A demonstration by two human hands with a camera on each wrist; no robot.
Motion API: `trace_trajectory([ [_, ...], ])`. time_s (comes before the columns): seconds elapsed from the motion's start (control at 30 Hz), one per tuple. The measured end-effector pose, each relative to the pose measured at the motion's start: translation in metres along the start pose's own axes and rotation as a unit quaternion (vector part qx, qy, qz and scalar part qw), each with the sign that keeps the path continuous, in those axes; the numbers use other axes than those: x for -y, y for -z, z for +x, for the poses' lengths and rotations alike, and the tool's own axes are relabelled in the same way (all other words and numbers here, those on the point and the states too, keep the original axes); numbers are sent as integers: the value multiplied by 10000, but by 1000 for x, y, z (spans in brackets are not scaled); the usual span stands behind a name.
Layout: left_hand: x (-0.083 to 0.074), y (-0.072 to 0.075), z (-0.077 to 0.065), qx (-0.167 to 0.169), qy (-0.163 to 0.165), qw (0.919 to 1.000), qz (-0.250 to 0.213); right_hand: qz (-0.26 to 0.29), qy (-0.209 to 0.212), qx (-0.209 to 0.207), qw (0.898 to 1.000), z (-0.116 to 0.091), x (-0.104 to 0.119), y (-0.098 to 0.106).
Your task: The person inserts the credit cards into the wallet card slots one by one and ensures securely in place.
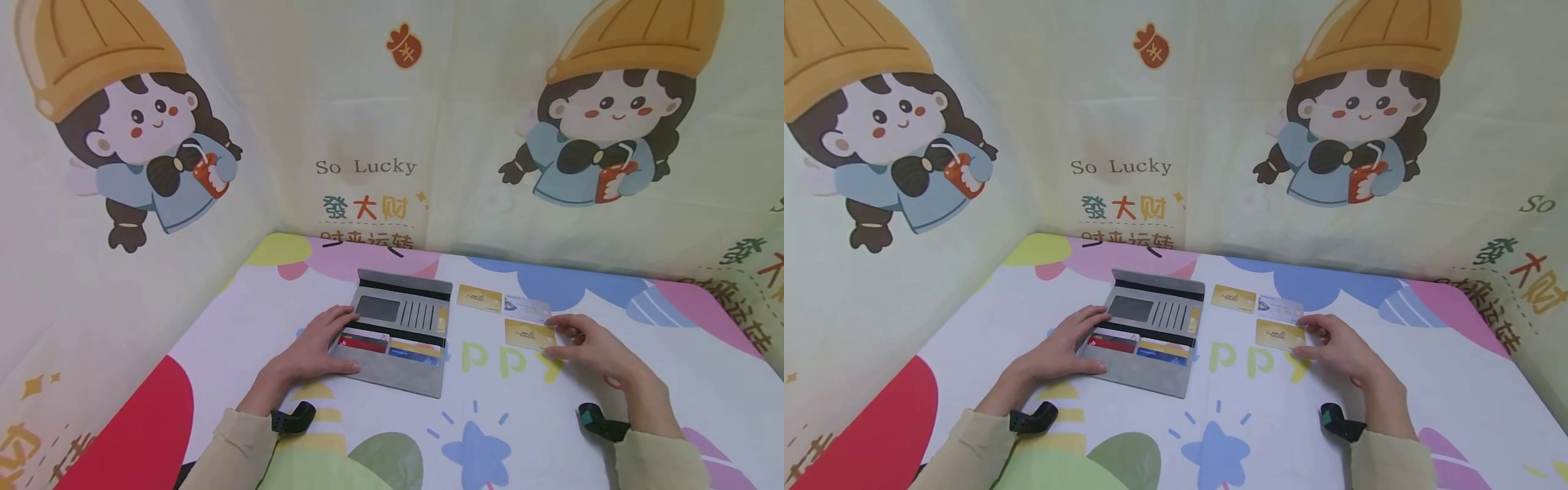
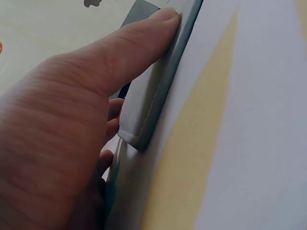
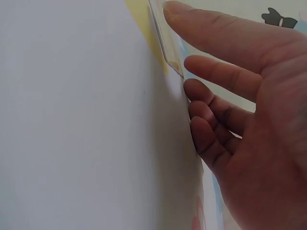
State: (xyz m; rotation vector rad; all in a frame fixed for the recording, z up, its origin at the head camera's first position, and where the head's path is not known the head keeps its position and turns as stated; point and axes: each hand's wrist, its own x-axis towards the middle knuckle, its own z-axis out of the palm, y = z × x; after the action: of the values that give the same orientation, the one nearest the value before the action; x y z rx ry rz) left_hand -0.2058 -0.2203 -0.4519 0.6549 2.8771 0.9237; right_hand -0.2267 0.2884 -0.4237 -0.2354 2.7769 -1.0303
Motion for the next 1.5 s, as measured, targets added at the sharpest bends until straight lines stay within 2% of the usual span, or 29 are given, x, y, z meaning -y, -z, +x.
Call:
trace_trajectory([
  [0.5, 0, 1, -1, 0, -52, 10000, -8, -88, 82, 6, 9999, 4, 1, -2],
  [0.73, 1, 0, 0, -5, -57, 10000, 7, -6, 41, 64, 10000, 6, -1, -3],
  [1.03, 0, 1, 0, -26, -65, 10000, 4, 274, 188, 33, 9994, 7, 0, -3],
  [1.27, -1, 1, 0, -12, -65, 10000, -27, 159, 157, 17, 9997, 7, 4, -3],
  [1.5, -1, 2, -1, 18, -84, 10000, -36, 380, 24, 125, 9992, 5, 8, -3],
])
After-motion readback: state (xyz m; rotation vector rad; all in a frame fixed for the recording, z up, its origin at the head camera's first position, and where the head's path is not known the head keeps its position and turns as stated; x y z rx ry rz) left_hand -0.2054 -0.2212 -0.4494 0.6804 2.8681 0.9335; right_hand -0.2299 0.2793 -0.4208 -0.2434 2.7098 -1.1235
